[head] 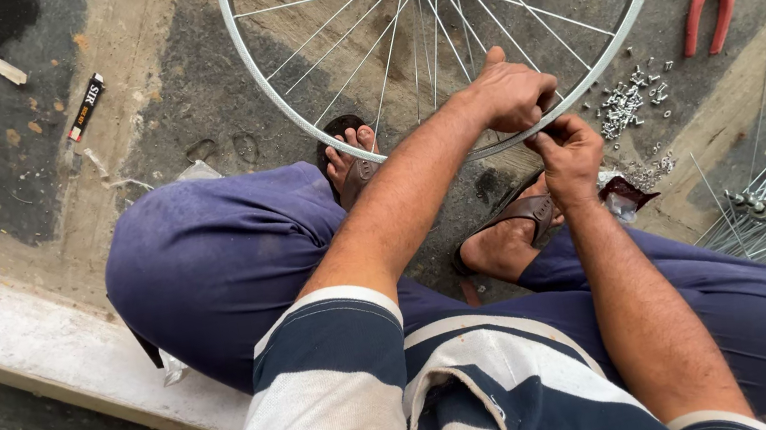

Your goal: The person sits on the ground and laces a bicycle wheel by inserting spokes into the rim and hub, then securing them with nipples. The person repeatedly picks up spokes and nipples, threads the spokes, and tightens them by hand.

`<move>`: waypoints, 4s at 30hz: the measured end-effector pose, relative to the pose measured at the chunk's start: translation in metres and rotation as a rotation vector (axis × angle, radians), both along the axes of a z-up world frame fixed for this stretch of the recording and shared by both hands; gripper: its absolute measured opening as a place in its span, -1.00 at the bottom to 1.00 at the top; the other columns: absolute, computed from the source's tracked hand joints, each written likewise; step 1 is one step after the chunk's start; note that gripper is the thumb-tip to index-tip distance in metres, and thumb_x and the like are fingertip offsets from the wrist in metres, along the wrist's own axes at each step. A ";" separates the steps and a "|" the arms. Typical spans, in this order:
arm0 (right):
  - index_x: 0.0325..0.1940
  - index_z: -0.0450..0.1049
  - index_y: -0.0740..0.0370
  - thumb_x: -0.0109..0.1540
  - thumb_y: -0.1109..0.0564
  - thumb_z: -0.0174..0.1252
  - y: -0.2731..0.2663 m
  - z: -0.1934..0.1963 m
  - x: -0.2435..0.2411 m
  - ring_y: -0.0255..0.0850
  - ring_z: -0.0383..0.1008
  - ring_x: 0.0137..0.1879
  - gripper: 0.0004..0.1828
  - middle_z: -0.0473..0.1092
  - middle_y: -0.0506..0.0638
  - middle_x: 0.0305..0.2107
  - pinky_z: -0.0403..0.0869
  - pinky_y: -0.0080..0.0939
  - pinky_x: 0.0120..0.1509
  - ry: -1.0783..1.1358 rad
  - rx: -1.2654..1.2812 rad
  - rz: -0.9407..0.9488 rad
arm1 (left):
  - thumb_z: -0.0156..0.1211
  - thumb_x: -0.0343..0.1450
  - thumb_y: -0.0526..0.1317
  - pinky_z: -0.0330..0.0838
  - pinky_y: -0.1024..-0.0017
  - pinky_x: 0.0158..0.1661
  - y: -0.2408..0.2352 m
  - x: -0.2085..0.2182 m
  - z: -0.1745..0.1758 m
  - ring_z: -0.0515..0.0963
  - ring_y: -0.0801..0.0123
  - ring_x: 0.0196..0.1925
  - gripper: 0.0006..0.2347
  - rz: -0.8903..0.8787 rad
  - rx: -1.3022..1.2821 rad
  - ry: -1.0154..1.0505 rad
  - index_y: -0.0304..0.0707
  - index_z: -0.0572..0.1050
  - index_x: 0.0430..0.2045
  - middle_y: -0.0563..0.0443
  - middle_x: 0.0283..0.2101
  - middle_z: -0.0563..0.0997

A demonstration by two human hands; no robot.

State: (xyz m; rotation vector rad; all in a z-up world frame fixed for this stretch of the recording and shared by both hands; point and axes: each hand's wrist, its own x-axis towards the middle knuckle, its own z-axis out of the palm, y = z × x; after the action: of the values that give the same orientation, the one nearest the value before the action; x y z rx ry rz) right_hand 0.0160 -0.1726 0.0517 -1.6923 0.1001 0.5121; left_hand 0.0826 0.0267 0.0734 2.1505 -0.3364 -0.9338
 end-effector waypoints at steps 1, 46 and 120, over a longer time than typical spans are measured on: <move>-0.09 0.48 0.40 0.30 0.41 0.23 0.001 0.002 0.001 -0.23 0.61 -0.07 -0.88 0.54 0.07 -0.21 0.66 -0.23 0.14 0.003 -0.013 0.007 | 0.23 0.36 -0.22 0.12 0.24 0.07 0.000 0.001 0.001 0.55 0.43 -0.17 -0.82 -0.009 0.006 -0.005 0.05 0.52 -0.19 0.21 -0.32 0.61; -0.07 0.48 0.37 0.17 0.33 0.11 0.015 0.032 0.005 -0.32 0.58 -0.11 -0.76 0.54 -0.03 -0.26 0.58 -0.33 0.04 -0.056 -0.240 -0.045 | 0.23 0.28 -0.35 0.40 0.34 0.03 0.001 0.000 -0.007 0.63 0.31 -0.12 -0.80 0.129 -0.210 -0.058 -0.20 0.57 -0.23 0.03 -0.22 0.69; -0.09 0.67 0.09 0.09 0.01 0.48 -0.088 -0.044 0.011 -0.02 0.57 -0.02 -0.66 0.58 0.12 -0.16 0.48 -0.01 0.13 0.029 -0.982 0.044 | 0.25 0.52 -0.37 0.59 0.33 0.08 -0.003 -0.105 0.109 0.67 0.37 -0.02 -0.83 0.772 -1.353 0.186 -0.37 0.57 -0.02 -0.07 -0.07 0.69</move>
State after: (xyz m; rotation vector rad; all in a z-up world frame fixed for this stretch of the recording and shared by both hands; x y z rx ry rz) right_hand 0.0274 -0.2607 0.0078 -2.6454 0.3834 0.5596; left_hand -0.0223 0.0240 0.1826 0.7833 0.0169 -0.2424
